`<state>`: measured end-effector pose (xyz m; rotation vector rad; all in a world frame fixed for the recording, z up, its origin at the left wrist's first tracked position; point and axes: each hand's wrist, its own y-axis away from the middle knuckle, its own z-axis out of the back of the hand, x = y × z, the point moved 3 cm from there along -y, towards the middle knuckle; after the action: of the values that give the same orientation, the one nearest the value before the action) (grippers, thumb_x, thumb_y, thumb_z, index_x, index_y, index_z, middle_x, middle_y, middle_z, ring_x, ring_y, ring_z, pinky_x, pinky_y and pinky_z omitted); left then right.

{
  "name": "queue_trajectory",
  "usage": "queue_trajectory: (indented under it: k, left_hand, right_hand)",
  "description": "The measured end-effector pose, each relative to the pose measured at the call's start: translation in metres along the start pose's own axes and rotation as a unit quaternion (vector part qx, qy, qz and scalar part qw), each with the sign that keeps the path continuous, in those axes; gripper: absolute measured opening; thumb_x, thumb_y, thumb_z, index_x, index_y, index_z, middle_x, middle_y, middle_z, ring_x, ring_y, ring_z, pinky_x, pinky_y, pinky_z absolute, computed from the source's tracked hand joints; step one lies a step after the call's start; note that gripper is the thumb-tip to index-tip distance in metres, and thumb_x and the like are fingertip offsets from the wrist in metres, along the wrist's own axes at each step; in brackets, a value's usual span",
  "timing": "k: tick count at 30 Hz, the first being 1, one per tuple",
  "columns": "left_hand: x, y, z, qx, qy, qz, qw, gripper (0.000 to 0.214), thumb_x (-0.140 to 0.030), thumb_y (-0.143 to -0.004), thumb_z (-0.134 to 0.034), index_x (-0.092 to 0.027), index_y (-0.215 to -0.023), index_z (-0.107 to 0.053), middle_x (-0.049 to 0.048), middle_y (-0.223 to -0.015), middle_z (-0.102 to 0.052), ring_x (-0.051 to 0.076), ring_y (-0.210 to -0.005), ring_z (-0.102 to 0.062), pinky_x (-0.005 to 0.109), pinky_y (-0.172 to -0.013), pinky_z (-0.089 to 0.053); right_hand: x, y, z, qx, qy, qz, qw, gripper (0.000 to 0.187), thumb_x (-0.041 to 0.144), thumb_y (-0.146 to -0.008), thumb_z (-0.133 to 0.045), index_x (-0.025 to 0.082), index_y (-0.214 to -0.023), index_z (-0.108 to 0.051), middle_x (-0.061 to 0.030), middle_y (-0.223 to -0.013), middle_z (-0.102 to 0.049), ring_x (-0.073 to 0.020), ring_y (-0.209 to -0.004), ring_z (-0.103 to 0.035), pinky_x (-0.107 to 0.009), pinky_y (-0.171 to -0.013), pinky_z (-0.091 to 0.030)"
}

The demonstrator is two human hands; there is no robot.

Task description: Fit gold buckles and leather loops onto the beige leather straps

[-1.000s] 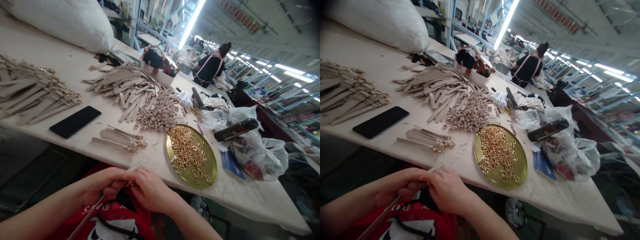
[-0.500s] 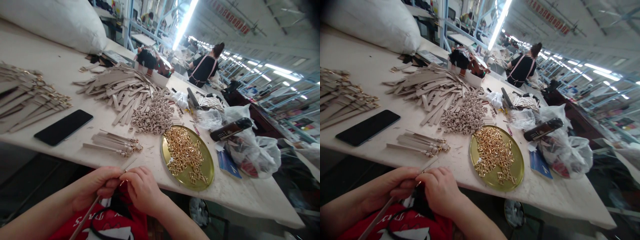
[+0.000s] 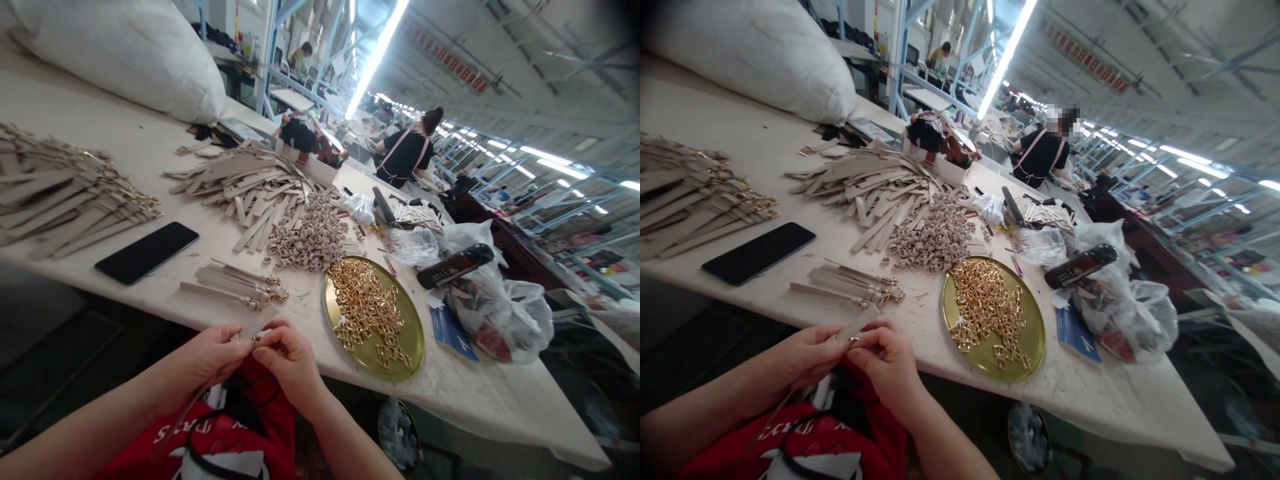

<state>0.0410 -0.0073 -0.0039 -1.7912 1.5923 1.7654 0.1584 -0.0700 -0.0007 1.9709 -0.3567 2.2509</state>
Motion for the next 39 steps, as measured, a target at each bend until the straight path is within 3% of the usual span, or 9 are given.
queue_trajectory:
  k: [2, 5, 9, 14, 20, 27, 31, 34, 39]
  left_hand:
    - [0.0, 0.0, -0.001, -0.016, -0.046, -0.039, 0.998, 0.039, -0.05, -0.064, -0.057, -0.016, -0.08, -0.048, -0.0105, -0.044, -0.028, 0.005, -0.039, -0.018, 0.018, -0.037, -0.013]
    - [0.0, 0.003, 0.001, -0.049, -0.114, -0.101, 0.987, 0.034, -0.05, -0.068, -0.053, -0.017, -0.074, -0.046, -0.0093, -0.046, -0.031, 0.006, -0.041, -0.024, 0.018, -0.039, -0.018]
    - [-0.004, 0.014, 0.003, -0.089, -0.187, -0.152, 0.966, 0.029, -0.045, -0.078, -0.043, -0.018, -0.075, -0.048, -0.0069, -0.052, -0.035, 0.008, -0.047, -0.031, 0.018, -0.043, -0.026]
    - [-0.006, 0.027, 0.007, -0.112, -0.259, -0.164, 0.945, 0.027, -0.039, -0.08, -0.042, -0.016, -0.078, -0.055, -0.0031, -0.062, -0.045, 0.011, -0.059, -0.04, 0.019, -0.055, -0.034]
    - [0.0, 0.027, 0.011, -0.08, -0.259, -0.158, 0.949, 0.027, -0.036, -0.081, -0.04, -0.015, -0.083, -0.057, -0.0031, -0.065, -0.049, 0.012, -0.061, -0.042, 0.019, -0.058, -0.034]
    - [-0.002, 0.021, 0.013, -0.073, -0.296, -0.16, 0.939, 0.023, -0.032, -0.079, -0.04, -0.016, -0.073, -0.055, -0.0032, -0.063, -0.05, 0.011, -0.058, -0.042, 0.018, -0.054, -0.032]
    - [-0.004, 0.019, 0.019, -0.037, -0.314, -0.13, 0.94, 0.02, -0.029, -0.078, -0.041, -0.015, -0.072, -0.054, -0.0035, -0.06, -0.048, 0.011, -0.056, -0.04, 0.019, -0.052, -0.03]
    - [-0.002, 0.013, 0.023, -0.056, -0.292, -0.122, 0.947, 0.012, -0.025, -0.073, -0.044, -0.015, -0.073, -0.051, -0.0035, -0.061, -0.047, 0.011, -0.057, -0.041, 0.019, -0.051, -0.03]
    - [0.006, 0.003, 0.024, -0.085, -0.177, -0.08, 0.977, 0.012, -0.028, -0.073, -0.045, -0.017, -0.076, -0.044, -0.0067, -0.054, -0.04, 0.008, -0.048, -0.035, 0.018, -0.044, -0.027]
  right_hand:
    - [-0.004, 0.001, -0.002, 0.008, -0.062, -0.038, 0.997, 0.009, 0.024, -0.068, -0.064, 0.018, -0.064, -0.059, -0.0007, -0.078, -0.057, -0.0122, -0.072, -0.054, -0.024, -0.066, -0.043]
    - [-0.008, 0.002, 0.001, -0.037, -0.11, -0.065, 0.991, 0.009, 0.023, -0.066, -0.067, 0.017, -0.065, -0.059, 0.0014, -0.071, -0.058, -0.0106, -0.067, -0.051, -0.022, -0.065, -0.042]
    - [-0.012, -0.001, 0.004, -0.1, -0.242, -0.125, 0.957, 0.014, 0.029, -0.07, -0.066, 0.018, -0.069, -0.057, 0.0057, -0.058, -0.052, -0.0053, -0.051, -0.043, -0.016, -0.05, -0.036]
    - [-0.015, -0.003, -0.003, -0.104, -0.364, -0.182, 0.908, 0.021, 0.029, -0.065, -0.072, 0.019, -0.07, -0.053, 0.006, -0.065, -0.055, -0.0033, -0.05, -0.045, -0.014, -0.048, -0.038]
    - [-0.018, -0.002, -0.011, -0.105, -0.401, -0.202, 0.887, 0.024, 0.028, -0.062, -0.073, 0.02, -0.075, -0.054, 0.0042, -0.073, -0.059, -0.0034, -0.05, -0.047, -0.015, -0.048, -0.043]
    - [-0.02, -0.001, -0.019, -0.125, -0.353, -0.183, 0.909, 0.025, 0.029, -0.061, -0.073, 0.02, -0.073, -0.052, 0.0076, -0.057, -0.05, -0.0049, -0.047, -0.045, -0.018, -0.048, -0.042]
    - [-0.026, -0.001, -0.023, -0.088, -0.339, -0.195, 0.916, 0.023, 0.026, -0.064, -0.071, 0.019, -0.078, -0.054, 0.0067, -0.062, -0.053, -0.0046, -0.048, -0.045, -0.018, -0.049, -0.041]
    - [-0.031, -0.001, -0.03, -0.049, -0.285, -0.193, 0.938, 0.021, 0.026, -0.067, -0.069, 0.019, -0.081, -0.055, 0.005, -0.065, -0.057, -0.0073, -0.053, -0.049, -0.02, -0.054, -0.043]
    - [-0.037, -0.001, -0.037, -0.05, -0.21, -0.167, 0.962, 0.019, 0.03, -0.071, -0.064, 0.018, -0.083, -0.057, -0.0001, -0.079, -0.063, -0.0139, -0.072, -0.056, -0.027, -0.069, -0.045]
